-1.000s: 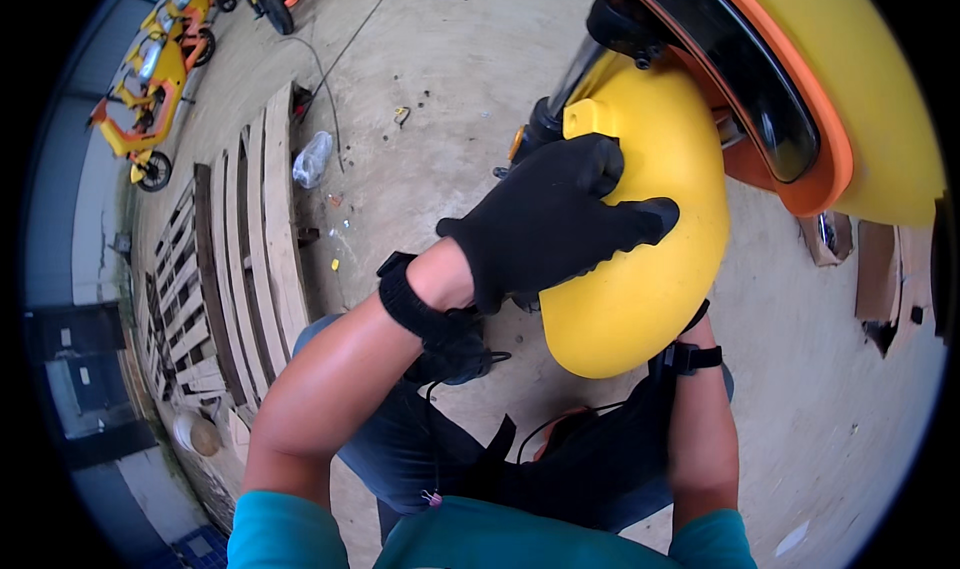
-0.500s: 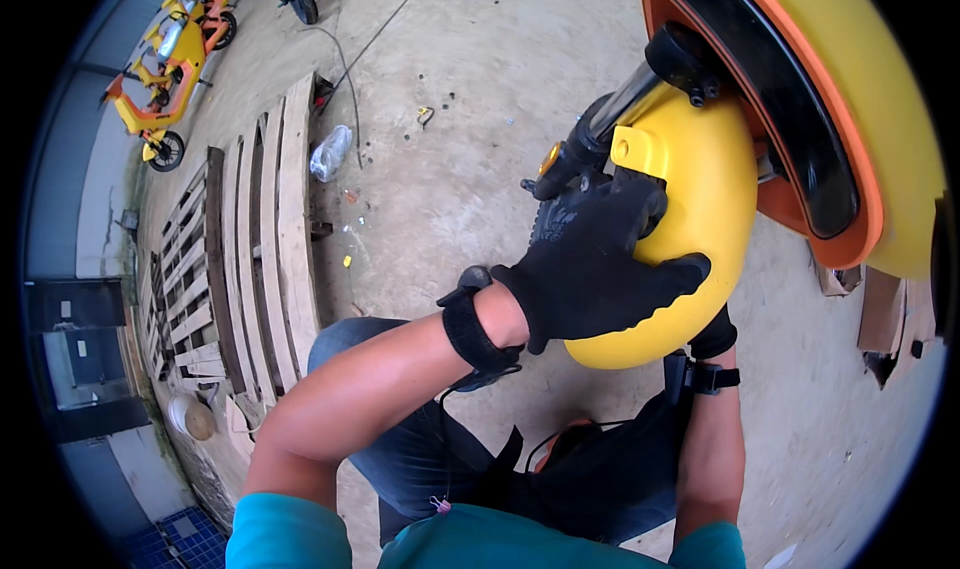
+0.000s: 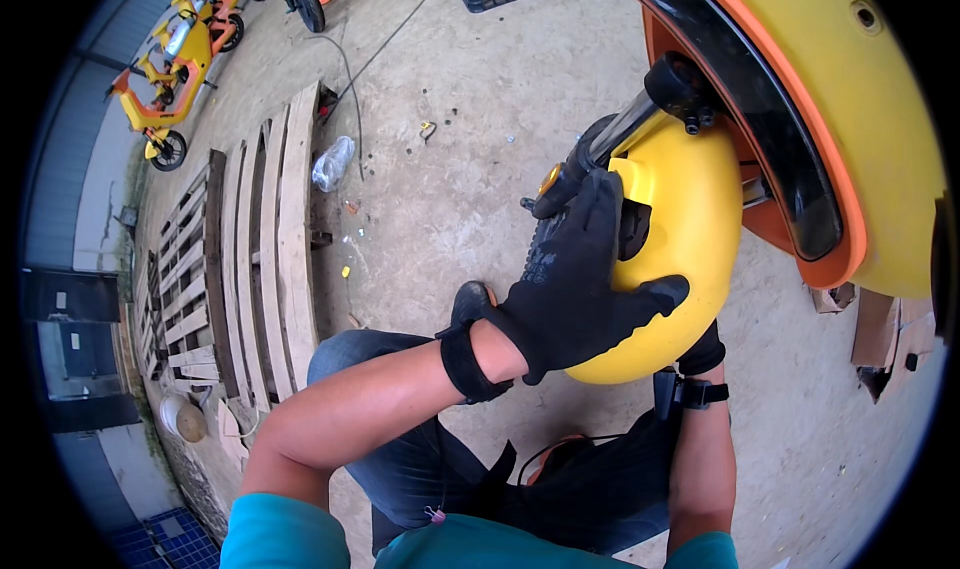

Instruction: The person unscrews fasteners from a scooter panel, picks up a yellow front fender, and fits it onto the front wheel fork using a screwdriver.

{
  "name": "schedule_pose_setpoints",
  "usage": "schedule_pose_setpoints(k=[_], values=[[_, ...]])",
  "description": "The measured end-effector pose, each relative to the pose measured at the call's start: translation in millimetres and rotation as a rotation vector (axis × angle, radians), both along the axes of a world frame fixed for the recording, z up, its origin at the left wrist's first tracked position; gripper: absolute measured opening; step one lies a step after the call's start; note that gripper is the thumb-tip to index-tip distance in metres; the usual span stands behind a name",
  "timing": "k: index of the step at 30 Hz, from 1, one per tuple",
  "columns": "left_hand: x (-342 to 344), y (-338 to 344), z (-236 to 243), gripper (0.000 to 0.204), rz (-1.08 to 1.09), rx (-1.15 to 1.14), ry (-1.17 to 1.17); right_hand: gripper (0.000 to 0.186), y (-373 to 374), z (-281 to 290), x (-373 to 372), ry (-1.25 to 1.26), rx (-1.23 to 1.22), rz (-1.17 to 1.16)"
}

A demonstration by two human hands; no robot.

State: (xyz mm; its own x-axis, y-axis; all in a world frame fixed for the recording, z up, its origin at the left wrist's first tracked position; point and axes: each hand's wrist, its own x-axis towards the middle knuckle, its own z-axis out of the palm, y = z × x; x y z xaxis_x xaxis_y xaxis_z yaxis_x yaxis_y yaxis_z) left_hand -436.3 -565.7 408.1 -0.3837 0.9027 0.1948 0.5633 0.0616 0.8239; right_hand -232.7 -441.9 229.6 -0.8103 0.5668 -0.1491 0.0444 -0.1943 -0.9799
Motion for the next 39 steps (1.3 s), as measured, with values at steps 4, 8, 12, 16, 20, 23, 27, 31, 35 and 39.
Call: schedule_pose_setpoints(k=[4,8,12,16,20,23,27,31,35,39], values=[[-7.8,4.4,1.4,0.079,-0.043,-0.028,-0.128,0.044,-4.3,3.0,-4.6,-0.007,-0.001,-0.023],[-18.7,8.9,3.9,0.069,-0.086,-0.053,-0.248,0.044,-9.8,2.8,-9.8,0.018,-0.022,-0.048],[-18.6,8.7,7.9,0.062,-0.049,-0.054,-0.126,0.044,-9.9,3.4,-13.7,0.054,-0.082,-0.036],[-16.1,9.2,12.5,0.061,-0.068,-0.090,-0.291,0.044,-12.4,3.5,-13.9,0.096,-0.169,-0.029],[-19.6,7.5,16.1,0.067,-0.084,-0.222,-0.398,0.044,-14.2,4.6,-8.7,0.175,-0.345,-0.009],[-21.5,8.1,14.3,0.064,-0.088,-0.262,-0.386,0.044,-12.4,8.2,-5.3,0.226,-0.438,0.029],[-24.6,10.9,8.2,0.051,-0.097,-0.204,-0.329,0.045,-12.5,15.0,-6.6,0.273,-0.483,0.062],[-28.5,13.8,4.1,0.053,-0.080,-0.191,-0.431,0.046,-15.7,17.5,-9.8,0.159,-0.221,0.067],[-25.2,11.2,4.1,0.056,-0.048,-0.131,-0.292,0.046,-14.9,11.5,-12.1,0.294,-0.389,0.057],[-20.8,5.0,6.0,0.059,-0.014,-0.133,-0.264,0.046,-15.4,4.1,-13.6,0.323,-0.445,0.032]])
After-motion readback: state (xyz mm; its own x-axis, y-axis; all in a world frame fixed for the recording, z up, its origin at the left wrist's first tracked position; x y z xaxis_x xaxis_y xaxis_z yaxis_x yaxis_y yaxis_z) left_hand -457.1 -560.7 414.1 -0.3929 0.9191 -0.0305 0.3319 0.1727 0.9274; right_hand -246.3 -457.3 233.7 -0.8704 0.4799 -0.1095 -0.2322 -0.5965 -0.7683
